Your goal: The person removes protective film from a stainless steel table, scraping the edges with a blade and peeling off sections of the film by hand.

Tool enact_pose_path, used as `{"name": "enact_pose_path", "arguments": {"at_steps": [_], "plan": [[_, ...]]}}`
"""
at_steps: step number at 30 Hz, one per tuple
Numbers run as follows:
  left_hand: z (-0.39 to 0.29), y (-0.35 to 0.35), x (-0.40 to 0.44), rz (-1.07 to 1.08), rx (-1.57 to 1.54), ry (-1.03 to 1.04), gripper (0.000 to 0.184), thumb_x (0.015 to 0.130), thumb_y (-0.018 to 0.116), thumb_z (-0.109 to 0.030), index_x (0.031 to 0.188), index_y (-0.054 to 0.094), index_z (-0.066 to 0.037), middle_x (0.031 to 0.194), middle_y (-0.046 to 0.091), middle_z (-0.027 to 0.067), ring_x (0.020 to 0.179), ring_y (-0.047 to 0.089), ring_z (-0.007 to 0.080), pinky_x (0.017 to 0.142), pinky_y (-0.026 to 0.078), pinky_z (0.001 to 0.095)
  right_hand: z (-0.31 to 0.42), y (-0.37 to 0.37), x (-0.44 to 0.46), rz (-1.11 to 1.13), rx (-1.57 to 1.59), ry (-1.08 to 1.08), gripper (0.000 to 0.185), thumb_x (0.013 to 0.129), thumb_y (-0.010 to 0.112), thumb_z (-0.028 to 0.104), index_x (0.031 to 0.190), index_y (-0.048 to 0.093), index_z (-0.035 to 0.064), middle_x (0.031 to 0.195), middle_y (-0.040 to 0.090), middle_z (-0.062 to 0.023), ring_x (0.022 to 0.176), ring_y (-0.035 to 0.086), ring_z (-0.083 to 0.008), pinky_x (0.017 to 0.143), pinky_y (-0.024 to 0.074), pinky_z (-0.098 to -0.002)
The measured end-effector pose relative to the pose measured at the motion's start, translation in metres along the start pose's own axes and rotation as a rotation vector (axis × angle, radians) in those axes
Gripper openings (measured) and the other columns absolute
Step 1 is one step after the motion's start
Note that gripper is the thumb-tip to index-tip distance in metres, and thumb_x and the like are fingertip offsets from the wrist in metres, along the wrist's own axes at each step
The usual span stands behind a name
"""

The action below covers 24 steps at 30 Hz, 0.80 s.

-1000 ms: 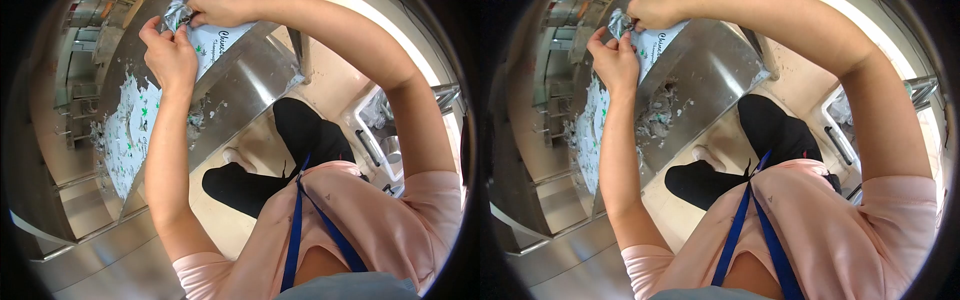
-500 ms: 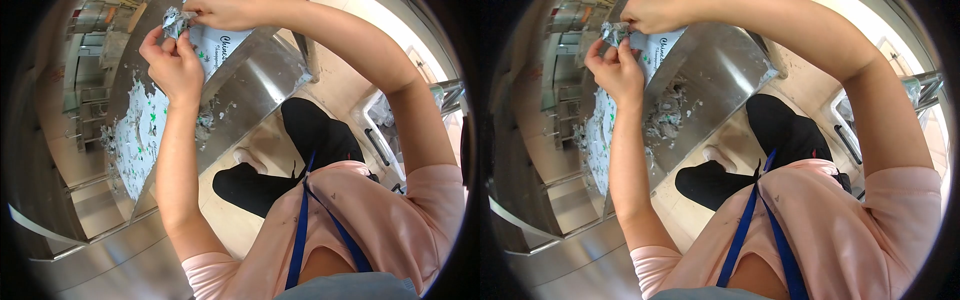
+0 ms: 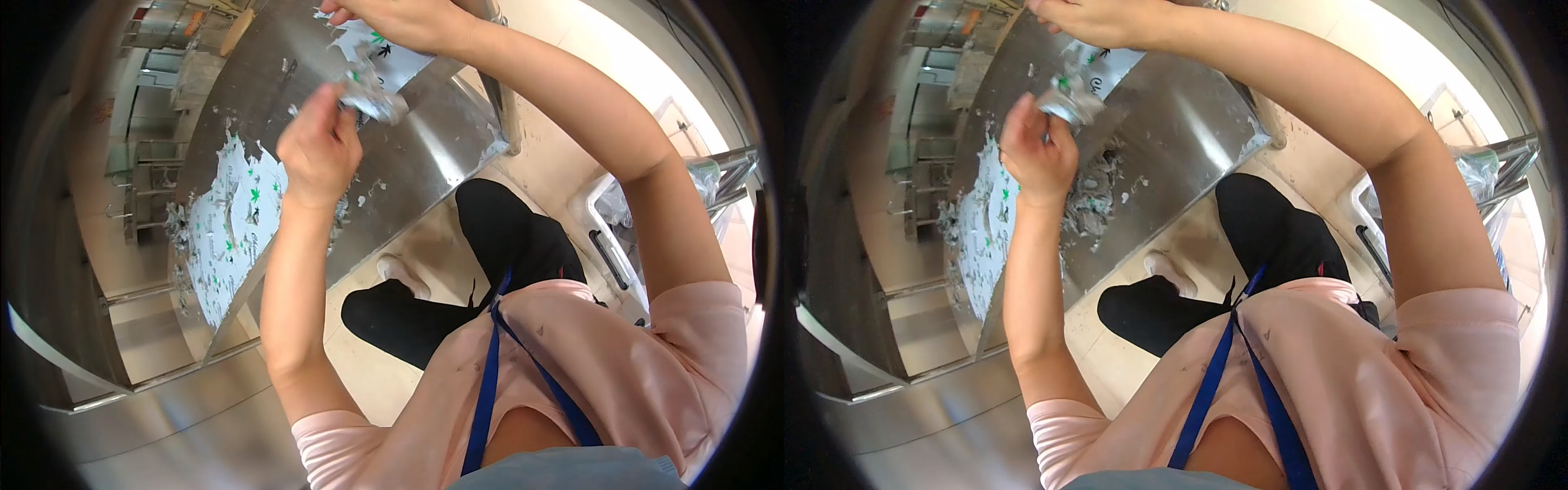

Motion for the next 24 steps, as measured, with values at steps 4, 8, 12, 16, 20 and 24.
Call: {"name": "enact_pose_path", "arguments": {"at_steps": [4,8,12,16,20,24], "plan": [[-0.026,-0.009,-0.018,0.048,-0.094,0.198,0.039,0.069,0.056,0.013,0.105,0.050,0.001,0.096,0.066,0.0191,0.079,0.067,0.0312,0.064,0.056,0.0342,0.004,-0.005,0.000,-0.054,-0.218,-0.109,0.031,0.092,0.045,0.024,0.101,0.055,-0.0043,0.087,0.061,-0.0247,0.086,0.059,-0.0396,0.076,0.0461,-0.0427],[-0.070,-0.038,-0.005,0.363,-0.282,-0.064,0.029,0.071,0.051,0.007,0.100,0.058,0.004,0.097,0.067,0.0176,0.086,0.066,0.0297,0.070,0.054,0.0331,-0.004,-0.007,-0.001,-0.074,-0.310,-0.082,0.032,0.092,0.045,0.023,0.104,0.054,-0.0047,0.090,0.062,-0.0245,0.088,0.060,-0.0373,0.077,0.0468,-0.0417],[-0.009,-0.092,-0.026,0.184,0.135,-0.278,0.034,0.077,0.047,0.005,0.109,0.056,0.005,0.105,0.064,0.0173,0.096,0.063,0.0285,0.083,0.050,0.0330,-0.009,-0.006,-0.005,-0.041,-0.384,0.094,0.032,0.089,0.047,0.022,0.103,0.056,-0.0055,0.089,0.063,-0.0236,0.086,0.062,-0.0345,0.077,0.0479,-0.0396],[0.110,-0.147,-0.025,0.066,0.038,-0.667,0.028,0.086,0.042,-0.003,0.109,0.059,0.003,0.125,0.053,0.0149,0.116,0.050,0.0237,0.100,0.035,0.0327,-0.015,-0.003,-0.004,0.022,-0.388,0.145,0.026,0.088,0.051,0.019,0.098,0.057,-0.0046,0.076,0.061,-0.0151,0.069,0.060,-0.0222,0.065,0.0483,-0.0327],[0.204,-0.149,-0.065,0.181,0.016,-0.936,0.023,0.088,0.051,-0.012,0.101,0.066,0.001,0.129,0.052,0.0114,0.113,0.051,0.0220,0.093,0.039,0.0302,-0.029,0.003,-0.008,0.070,-0.243,0.358,0.023,0.089,0.051,0.015,0.096,0.058,-0.0045,0.071,0.060,-0.0082,0.062,0.056,-0.0134,0.058,0.0466,-0.0297],[0.268,-0.149,-0.112,0.239,0.007,-1.030,0.023,0.087,0.048,-0.002,0.104,0.064,0.001,0.109,0.064,0.0097,0.099,0.057,0.0166,0.090,0.040,0.0252,-0.017,0.003,-0.003,0.044,-0.436,0.280,0.020,0.088,0.051,0.013,0.090,0.060,-0.0048,0.069,0.059,-0.0083,0.062,0.056,-0.0136,0.058,0.0461,-0.0287]]}}
Point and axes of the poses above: each hand's wrist, its own x-axis towards the middle knuckle, its own y-axis out of the palm, z = x × y, the point moved 10 cm from there along x, towards the middle knuckle
